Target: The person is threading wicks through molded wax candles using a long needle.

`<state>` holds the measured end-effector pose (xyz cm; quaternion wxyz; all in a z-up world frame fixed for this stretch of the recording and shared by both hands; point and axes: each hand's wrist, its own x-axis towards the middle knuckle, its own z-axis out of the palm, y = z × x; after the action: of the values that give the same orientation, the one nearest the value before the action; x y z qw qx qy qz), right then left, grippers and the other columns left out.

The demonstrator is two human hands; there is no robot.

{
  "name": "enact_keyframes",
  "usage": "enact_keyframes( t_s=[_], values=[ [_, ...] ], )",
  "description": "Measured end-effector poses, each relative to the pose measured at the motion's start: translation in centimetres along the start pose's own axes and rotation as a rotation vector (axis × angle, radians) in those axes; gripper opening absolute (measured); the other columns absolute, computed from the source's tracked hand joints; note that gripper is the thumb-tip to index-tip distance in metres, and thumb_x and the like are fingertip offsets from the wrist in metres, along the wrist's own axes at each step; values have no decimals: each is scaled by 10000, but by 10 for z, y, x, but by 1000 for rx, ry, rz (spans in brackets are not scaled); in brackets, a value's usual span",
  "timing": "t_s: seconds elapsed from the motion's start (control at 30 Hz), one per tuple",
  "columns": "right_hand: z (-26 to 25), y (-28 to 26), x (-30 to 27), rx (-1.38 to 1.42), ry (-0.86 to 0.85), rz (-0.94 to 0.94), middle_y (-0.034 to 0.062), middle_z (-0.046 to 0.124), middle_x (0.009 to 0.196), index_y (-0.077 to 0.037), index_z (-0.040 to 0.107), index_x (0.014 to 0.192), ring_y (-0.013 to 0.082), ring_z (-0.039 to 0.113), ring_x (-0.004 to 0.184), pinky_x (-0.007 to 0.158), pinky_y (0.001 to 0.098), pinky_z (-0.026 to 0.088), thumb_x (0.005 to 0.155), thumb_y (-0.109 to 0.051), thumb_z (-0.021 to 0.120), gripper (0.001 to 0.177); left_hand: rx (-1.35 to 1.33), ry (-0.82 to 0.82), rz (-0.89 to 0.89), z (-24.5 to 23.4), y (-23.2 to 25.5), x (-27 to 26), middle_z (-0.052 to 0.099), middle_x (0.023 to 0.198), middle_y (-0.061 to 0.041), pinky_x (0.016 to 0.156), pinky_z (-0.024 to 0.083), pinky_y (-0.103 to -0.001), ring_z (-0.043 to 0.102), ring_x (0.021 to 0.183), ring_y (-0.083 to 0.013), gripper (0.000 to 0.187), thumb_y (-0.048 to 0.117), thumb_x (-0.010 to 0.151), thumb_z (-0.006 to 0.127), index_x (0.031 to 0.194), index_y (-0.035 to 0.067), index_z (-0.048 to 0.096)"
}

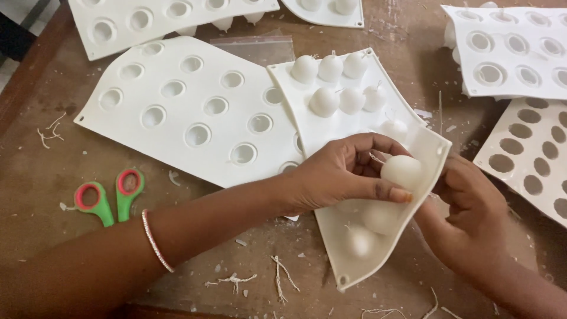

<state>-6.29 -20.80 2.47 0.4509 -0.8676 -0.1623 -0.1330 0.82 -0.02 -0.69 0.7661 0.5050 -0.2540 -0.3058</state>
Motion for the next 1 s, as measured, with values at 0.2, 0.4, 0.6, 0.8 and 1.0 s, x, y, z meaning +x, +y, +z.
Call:
enact_keyframes(
  t_s=[0.2,0.4,0.6,0.8,1.0],
  values=[
    [-10,14,-5,172,-5,296,177,756,1128,58,618,1292,203,742,990,858,324,610,927,-37,648,379,20,-16,23,6,5,-2,711,1153,-81,1000,576,-329,677,1073,-151,642,211,829,849,1380,-1,596],
    [-15,6,-3,77,-42,299,186,772,1075,60,636,1201,209,767,952,831,319,633,900,-17,657,311,-3,-18,-30,4,4,-2,729,1117,-86,996,573,-323,695,1072,-159,653,209,850,819,1423,6,579],
    [-9,10,-10,121,-22,32,204,725,1169,108,594,1271,214,733,1052,933,313,607,960,12,620,327,-14,-6,-63,2,5,-1,721,1162,-95,1000,575,-328,698,1092,-163,670,246,851,816,1431,17,571],
    [-17,11,-1,29,37,159,191,748,950,111,679,1086,210,748,816,760,314,641,956,11,612,178,8,-2,-47,2,2,0,723,1152,-99,997,576,-322,696,1078,-162,670,256,839,826,1414,19,575],
    [-31,-25,13,-144,169,281,174,712,975,74,668,1079,216,685,891,851,323,560,1074,-74,469,248,119,-18,47,5,-9,-2,715,1127,-86,988,591,-332,692,1060,-172,644,254,869,824,1420,33,576]
  ],
)
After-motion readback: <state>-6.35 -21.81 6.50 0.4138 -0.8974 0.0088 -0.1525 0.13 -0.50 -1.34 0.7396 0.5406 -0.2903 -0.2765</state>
